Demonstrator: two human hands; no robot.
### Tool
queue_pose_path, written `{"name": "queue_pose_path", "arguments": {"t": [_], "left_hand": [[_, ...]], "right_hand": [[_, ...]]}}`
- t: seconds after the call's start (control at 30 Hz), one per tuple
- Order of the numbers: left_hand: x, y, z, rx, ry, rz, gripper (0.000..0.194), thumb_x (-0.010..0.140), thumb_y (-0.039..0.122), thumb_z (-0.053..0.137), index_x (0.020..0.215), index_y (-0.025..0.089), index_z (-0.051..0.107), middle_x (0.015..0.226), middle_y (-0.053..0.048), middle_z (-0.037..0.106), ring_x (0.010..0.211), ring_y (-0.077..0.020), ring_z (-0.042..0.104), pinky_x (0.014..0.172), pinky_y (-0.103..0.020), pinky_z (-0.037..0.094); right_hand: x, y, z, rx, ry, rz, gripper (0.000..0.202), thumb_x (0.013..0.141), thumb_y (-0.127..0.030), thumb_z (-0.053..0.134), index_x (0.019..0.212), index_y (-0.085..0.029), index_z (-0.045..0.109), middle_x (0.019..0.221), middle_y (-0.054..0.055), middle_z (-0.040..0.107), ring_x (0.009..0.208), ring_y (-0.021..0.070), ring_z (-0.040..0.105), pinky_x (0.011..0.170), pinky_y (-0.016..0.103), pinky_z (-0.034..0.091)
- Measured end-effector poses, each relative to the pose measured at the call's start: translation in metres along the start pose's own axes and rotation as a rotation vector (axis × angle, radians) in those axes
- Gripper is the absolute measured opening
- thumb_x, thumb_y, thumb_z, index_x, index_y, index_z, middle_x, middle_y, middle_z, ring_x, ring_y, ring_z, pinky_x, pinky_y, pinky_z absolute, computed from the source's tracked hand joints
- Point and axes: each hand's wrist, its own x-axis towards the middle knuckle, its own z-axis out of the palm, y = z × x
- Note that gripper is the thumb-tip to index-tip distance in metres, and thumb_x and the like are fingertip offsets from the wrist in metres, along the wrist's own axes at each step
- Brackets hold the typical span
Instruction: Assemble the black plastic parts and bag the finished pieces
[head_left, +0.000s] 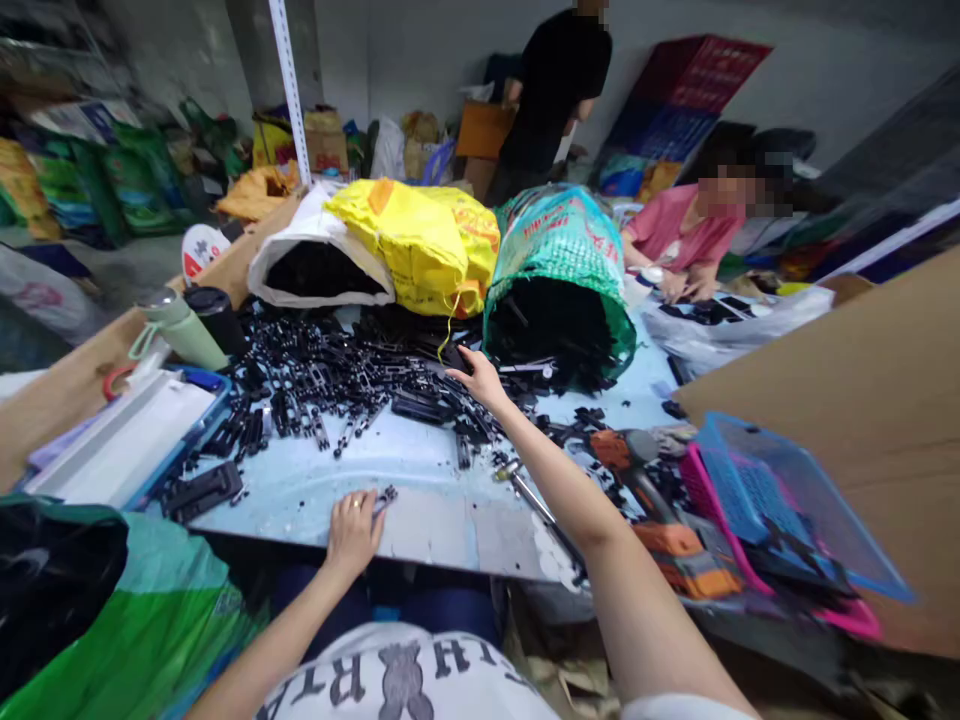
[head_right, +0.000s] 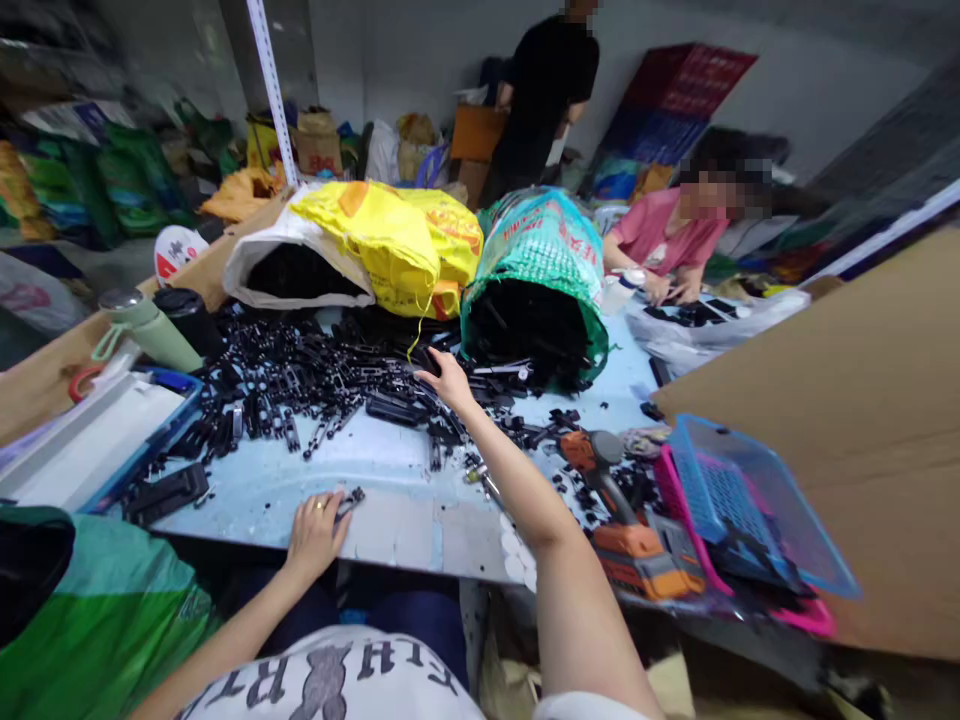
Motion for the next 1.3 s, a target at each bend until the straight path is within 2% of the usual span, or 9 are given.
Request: {"name": "queue_pose_path", "arguments": {"t": [0.3, 0.4, 0.5, 0.63, 0.8, 0.93, 1.1, 1.23, 1.3], "left_hand": [[0.016, 0.009, -0.005, -0.327, -0.033, -0.071, 0.026, 0.084, 0.019, 0.047, 0.108, 0.015, 0.054, 0.101, -0.012, 0.06, 0.096, -0.0228, 0.056, 0.085, -0.036, 0.046], [0.016, 0.003, -0.018, -0.495, -0.05, -0.1, 0.027, 0.079, 0.022, 0.056, 0.105, 0.017, 0.055, 0.1, -0.008, 0.061, 0.095, -0.0212, 0.058, 0.084, -0.035, 0.047], [0.015, 0.003, -0.03, -0.575, -0.098, -0.178, 0.028, 0.082, 0.028, 0.053, 0.106, 0.017, 0.057, 0.098, -0.008, 0.064, 0.091, -0.0211, 0.061, 0.083, -0.035, 0.047], [0.017, 0.011, -0.037, -0.695, -0.155, -0.25, 0.037, 0.09, 0.031, 0.036, 0.117, 0.016, 0.056, 0.093, -0.007, 0.062, 0.068, -0.0146, 0.062, 0.074, -0.031, 0.049], [0.026, 0.026, -0.042, -0.891, -0.195, -0.25, 0.042, 0.088, 0.036, 0.042, 0.126, 0.018, 0.05, 0.098, -0.006, 0.058, 0.044, -0.0046, 0.049, 0.053, -0.024, 0.047], [0.036, 0.031, -0.052, -0.834, -0.031, -0.212, 0.042, 0.087, 0.035, 0.046, 0.125, 0.018, 0.052, 0.096, -0.007, 0.06, 0.063, -0.0101, 0.056, 0.062, -0.024, 0.048], [0.041, 0.041, -0.063, -0.69, 0.046, -0.075, 0.036, 0.089, 0.031, 0.044, 0.119, 0.016, 0.057, 0.086, -0.007, 0.06, 0.083, -0.0168, 0.058, 0.078, -0.031, 0.047], [0.04, 0.055, -0.065, -0.679, 0.309, -0.098, 0.037, 0.092, 0.027, 0.037, 0.122, 0.014, 0.053, 0.1, -0.012, 0.059, 0.093, -0.0177, 0.056, 0.082, -0.032, 0.046], [0.043, 0.054, -0.069, -0.69, 0.317, -0.004, 0.036, 0.092, 0.026, 0.037, 0.123, 0.016, 0.052, 0.102, -0.011, 0.059, 0.094, -0.017, 0.055, 0.083, -0.032, 0.047]], "right_hand": [[-0.157, -0.051, 0.032, 0.915, -0.212, 0.186, 0.046, 0.072, -0.045, 0.064, 0.108, -0.023, 0.045, 0.097, 0.002, 0.061, 0.09, 0.0165, 0.061, 0.085, 0.034, 0.046], [-0.197, -0.036, 0.022, 0.739, -0.25, 0.104, 0.05, 0.07, -0.042, 0.067, 0.11, -0.022, 0.044, 0.101, 0.005, 0.059, 0.094, 0.0184, 0.059, 0.086, 0.036, 0.046], [-0.222, -0.017, 0.01, 0.27, -0.399, -0.045, 0.046, 0.071, -0.039, 0.068, 0.109, -0.018, 0.053, 0.105, 0.01, 0.059, 0.102, 0.0236, 0.054, 0.092, 0.043, 0.04], [-0.223, -0.028, 0.023, -0.063, -0.456, -0.204, 0.047, 0.08, -0.039, 0.059, 0.122, -0.018, 0.051, 0.115, 0.013, 0.055, 0.114, 0.0275, 0.044, 0.101, 0.052, 0.027], [-0.205, -0.073, 0.06, 0.517, -0.388, 0.057, 0.046, 0.093, -0.042, 0.034, 0.135, -0.023, 0.038, 0.096, 0.007, 0.059, 0.077, 0.0159, 0.058, 0.07, 0.033, 0.051], [-0.197, -0.085, 0.059, 0.874, -0.478, 0.199, 0.055, 0.09, -0.048, 0.037, 0.139, -0.024, 0.031, 0.083, 0.002, 0.058, 0.054, 0.0093, 0.052, 0.046, 0.022, 0.047], [-0.198, -0.083, 0.046, 0.754, -0.492, 0.003, 0.053, 0.086, -0.043, 0.05, 0.135, -0.029, 0.039, 0.115, 0.006, 0.053, 0.06, 0.0068, 0.053, 0.049, 0.022, 0.051], [-0.201, -0.092, 0.045, 0.741, -0.307, -0.059, 0.052, 0.089, -0.041, 0.046, 0.138, -0.028, 0.034, 0.106, 0.007, 0.053, 0.061, 0.008, 0.051, 0.052, 0.024, 0.052], [-0.201, -0.096, 0.045, 0.7, -0.233, -0.128, 0.052, 0.089, -0.041, 0.046, 0.138, -0.026, 0.035, 0.098, 0.006, 0.054, 0.066, 0.0105, 0.051, 0.06, 0.028, 0.052]]}}
